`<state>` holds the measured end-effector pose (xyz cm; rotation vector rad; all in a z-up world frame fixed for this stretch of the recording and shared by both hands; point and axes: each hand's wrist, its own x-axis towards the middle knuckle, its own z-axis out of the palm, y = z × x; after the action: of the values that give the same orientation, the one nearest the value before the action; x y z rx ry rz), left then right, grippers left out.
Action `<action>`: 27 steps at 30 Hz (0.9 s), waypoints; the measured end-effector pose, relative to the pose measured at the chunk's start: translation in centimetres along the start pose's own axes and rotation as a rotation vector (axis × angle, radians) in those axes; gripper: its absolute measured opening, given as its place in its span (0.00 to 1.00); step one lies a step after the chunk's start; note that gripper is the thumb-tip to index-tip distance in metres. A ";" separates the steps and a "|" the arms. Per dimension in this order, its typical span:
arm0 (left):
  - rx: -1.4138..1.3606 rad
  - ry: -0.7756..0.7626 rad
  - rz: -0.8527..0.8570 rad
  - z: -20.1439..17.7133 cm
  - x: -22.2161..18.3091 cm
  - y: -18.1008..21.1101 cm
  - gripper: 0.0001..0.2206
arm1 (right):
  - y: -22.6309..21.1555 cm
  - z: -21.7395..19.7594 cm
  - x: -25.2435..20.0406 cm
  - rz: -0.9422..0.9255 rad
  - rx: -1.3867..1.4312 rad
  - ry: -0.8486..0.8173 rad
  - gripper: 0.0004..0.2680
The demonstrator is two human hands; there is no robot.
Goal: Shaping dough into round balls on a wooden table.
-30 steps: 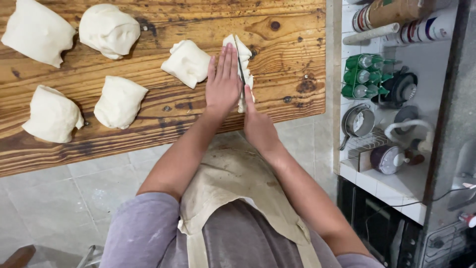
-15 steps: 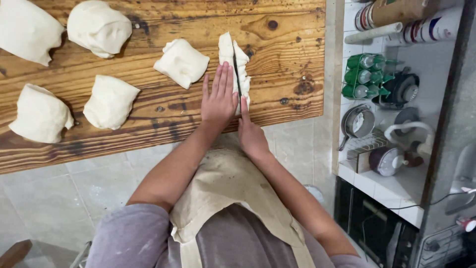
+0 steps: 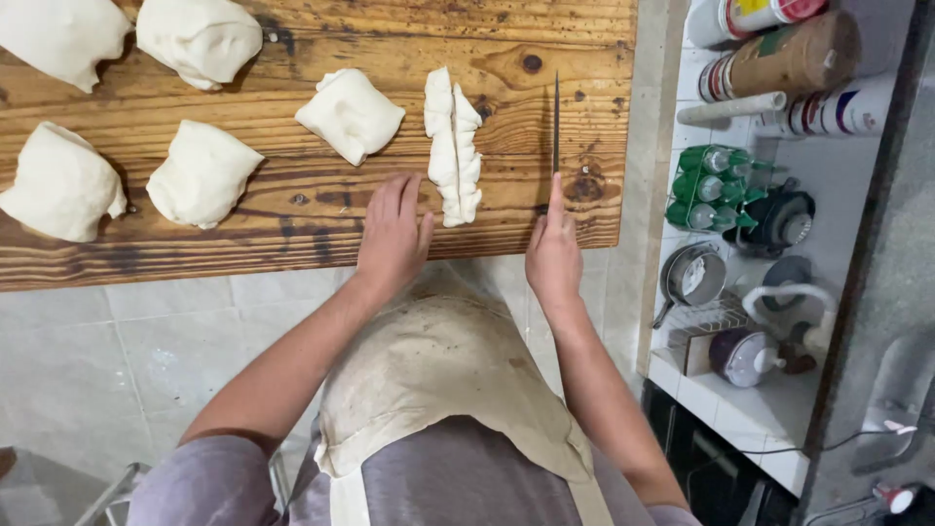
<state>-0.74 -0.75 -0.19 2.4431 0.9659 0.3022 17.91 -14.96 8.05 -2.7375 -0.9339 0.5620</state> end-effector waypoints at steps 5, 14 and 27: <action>0.102 -0.160 -0.080 1.7 -3.9 3.0 0.31 | 4.2 5.0 1.0 -0.134 -0.217 0.220 0.29; -0.484 0.040 -0.409 7.6 -1.5 5.3 0.13 | 3.3 13.4 3.5 -0.261 0.450 -0.030 0.17; -1.317 0.236 -0.664 8.7 -5.2 1.2 0.17 | 5.1 9.4 4.3 0.319 1.321 -0.127 0.10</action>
<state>-0.58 -8.27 -7.08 0.8673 1.0870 0.6991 19.96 -15.74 -3.28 -1.6123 0.0041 0.9495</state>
